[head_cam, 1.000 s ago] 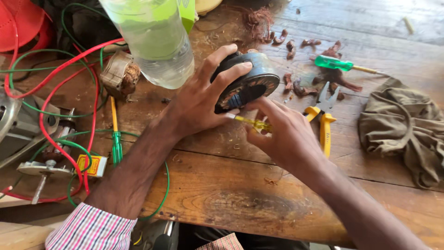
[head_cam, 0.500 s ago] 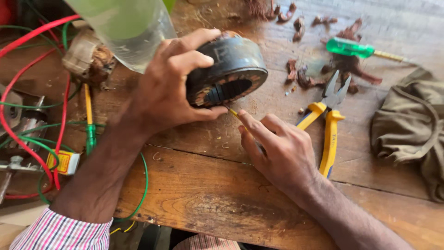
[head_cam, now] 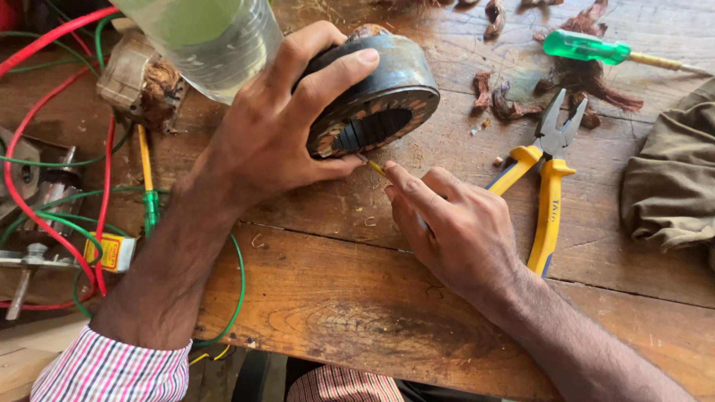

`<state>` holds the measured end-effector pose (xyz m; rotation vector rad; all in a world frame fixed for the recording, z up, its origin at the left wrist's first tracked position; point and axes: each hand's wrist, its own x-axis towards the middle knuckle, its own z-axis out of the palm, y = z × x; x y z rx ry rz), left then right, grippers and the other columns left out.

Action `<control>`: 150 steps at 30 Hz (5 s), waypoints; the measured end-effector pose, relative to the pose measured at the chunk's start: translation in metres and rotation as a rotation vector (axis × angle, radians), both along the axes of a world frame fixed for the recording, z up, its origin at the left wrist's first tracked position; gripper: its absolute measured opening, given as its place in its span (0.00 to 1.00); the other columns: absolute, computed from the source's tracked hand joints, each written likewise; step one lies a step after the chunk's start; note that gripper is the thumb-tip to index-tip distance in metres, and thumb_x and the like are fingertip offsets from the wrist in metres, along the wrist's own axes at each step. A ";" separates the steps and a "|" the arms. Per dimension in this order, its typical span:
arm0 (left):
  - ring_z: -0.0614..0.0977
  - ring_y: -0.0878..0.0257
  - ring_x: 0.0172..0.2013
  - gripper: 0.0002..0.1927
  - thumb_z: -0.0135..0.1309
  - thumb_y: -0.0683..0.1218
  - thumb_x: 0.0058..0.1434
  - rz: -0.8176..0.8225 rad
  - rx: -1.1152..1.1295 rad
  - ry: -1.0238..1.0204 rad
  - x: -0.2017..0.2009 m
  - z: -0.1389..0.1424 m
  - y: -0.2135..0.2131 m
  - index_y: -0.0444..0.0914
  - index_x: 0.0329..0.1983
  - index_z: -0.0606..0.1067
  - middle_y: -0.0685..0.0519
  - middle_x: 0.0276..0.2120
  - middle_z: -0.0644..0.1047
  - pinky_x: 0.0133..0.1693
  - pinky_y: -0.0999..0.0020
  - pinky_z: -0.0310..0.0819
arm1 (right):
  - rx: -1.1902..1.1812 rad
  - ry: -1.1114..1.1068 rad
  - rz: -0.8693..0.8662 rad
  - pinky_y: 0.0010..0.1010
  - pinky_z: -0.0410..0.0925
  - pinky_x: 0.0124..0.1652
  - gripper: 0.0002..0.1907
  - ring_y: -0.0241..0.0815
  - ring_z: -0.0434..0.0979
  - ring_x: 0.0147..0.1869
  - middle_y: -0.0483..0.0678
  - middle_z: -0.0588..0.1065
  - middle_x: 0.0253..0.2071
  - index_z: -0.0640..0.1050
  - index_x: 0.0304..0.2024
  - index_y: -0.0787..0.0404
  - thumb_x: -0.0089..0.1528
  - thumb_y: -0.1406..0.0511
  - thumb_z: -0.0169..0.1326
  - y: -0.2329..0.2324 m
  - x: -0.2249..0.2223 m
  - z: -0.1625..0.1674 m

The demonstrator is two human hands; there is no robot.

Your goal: The person holds a motor stator on a wooden workbench and uses a screwdriver to pry and scrape burnt insulation and old winding material out of the stator slots, rotating the stator to work around it. Scraped debris accumulates on the bench beside the part.

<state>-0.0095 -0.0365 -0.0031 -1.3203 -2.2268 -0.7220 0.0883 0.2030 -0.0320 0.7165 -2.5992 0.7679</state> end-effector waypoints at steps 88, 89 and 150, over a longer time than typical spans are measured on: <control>0.73 0.39 0.65 0.49 0.73 0.46 0.53 0.008 0.077 -0.053 0.000 -0.003 0.000 0.48 0.74 0.59 0.43 0.68 0.61 0.63 0.52 0.78 | -0.299 0.009 -0.210 0.34 0.74 0.38 0.08 0.48 0.85 0.40 0.54 0.82 0.37 0.82 0.45 0.63 0.67 0.65 0.58 -0.021 0.000 0.016; 0.73 0.39 0.65 0.48 0.72 0.46 0.54 0.008 0.089 -0.039 0.000 -0.002 0.001 0.48 0.74 0.59 0.43 0.68 0.62 0.63 0.51 0.77 | -0.318 0.015 -0.227 0.33 0.74 0.37 0.08 0.45 0.85 0.37 0.53 0.82 0.35 0.82 0.45 0.62 0.67 0.65 0.58 -0.021 -0.002 0.018; 0.82 0.44 0.58 0.28 0.56 0.52 0.67 0.061 0.360 -0.051 -0.012 -0.015 0.003 0.37 0.67 0.66 0.41 0.59 0.77 0.59 0.55 0.79 | 0.028 0.080 -0.078 0.51 0.72 0.34 0.18 0.61 0.81 0.35 0.59 0.79 0.32 0.76 0.57 0.58 0.64 0.64 0.56 -0.043 -0.040 0.010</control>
